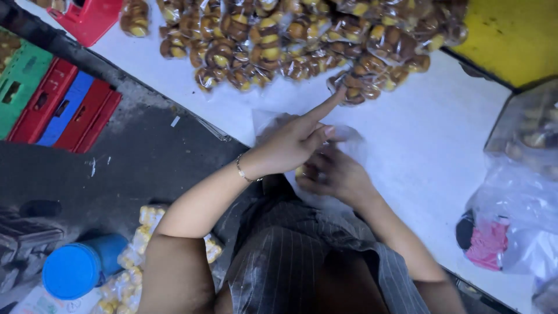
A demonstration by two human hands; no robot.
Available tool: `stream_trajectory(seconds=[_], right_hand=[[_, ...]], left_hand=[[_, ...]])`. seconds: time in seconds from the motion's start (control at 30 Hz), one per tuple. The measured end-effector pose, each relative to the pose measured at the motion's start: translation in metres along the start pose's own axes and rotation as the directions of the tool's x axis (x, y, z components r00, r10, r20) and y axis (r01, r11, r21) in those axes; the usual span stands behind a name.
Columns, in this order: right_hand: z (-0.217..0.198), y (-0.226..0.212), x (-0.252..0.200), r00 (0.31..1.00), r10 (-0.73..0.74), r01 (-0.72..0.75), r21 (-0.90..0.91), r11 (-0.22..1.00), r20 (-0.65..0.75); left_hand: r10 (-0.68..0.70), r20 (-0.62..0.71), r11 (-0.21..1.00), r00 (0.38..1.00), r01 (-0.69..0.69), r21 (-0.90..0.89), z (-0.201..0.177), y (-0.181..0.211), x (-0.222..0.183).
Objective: Packing individually wrapped bread rolls into a larger plastic bag for bulk distribution.
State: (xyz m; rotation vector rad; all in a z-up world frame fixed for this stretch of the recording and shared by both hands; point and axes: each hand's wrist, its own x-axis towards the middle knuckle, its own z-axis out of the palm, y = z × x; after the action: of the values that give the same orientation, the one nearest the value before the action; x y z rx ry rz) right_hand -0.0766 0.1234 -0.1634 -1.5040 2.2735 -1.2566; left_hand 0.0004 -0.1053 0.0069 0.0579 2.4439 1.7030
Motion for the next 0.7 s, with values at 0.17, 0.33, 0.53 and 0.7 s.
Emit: stream_trajectory(seconds=[0.17,0.33,0.53,0.7], right_hand=[[-0.033,-0.019,0.035,0.769,-0.365,0.519,-0.179,0.836,0.525],[-0.096,0.116,0.122,0.998,-0.042,0.041,0.028,0.999,0.047],[-0.103,0.277,0.165,0.821,-0.096,-0.192,-0.430,0.882,-0.563],[-0.145,0.124,0.048,0.874,0.314,0.281,0.912,0.299,-0.372]], left_hand=[[0.254,-0.090,0.956,0.963,-0.235,0.175,0.028,-0.024,0.018],[0.503,-0.088,0.037,0.860,0.080,0.996,0.055,-0.037,0.023],[0.288,-0.302,0.831,0.909,-0.081,0.550,0.070,-0.022,0.040],[0.371,-0.299,0.725,0.879,-0.073,0.685,0.091,-0.012,0.064]])
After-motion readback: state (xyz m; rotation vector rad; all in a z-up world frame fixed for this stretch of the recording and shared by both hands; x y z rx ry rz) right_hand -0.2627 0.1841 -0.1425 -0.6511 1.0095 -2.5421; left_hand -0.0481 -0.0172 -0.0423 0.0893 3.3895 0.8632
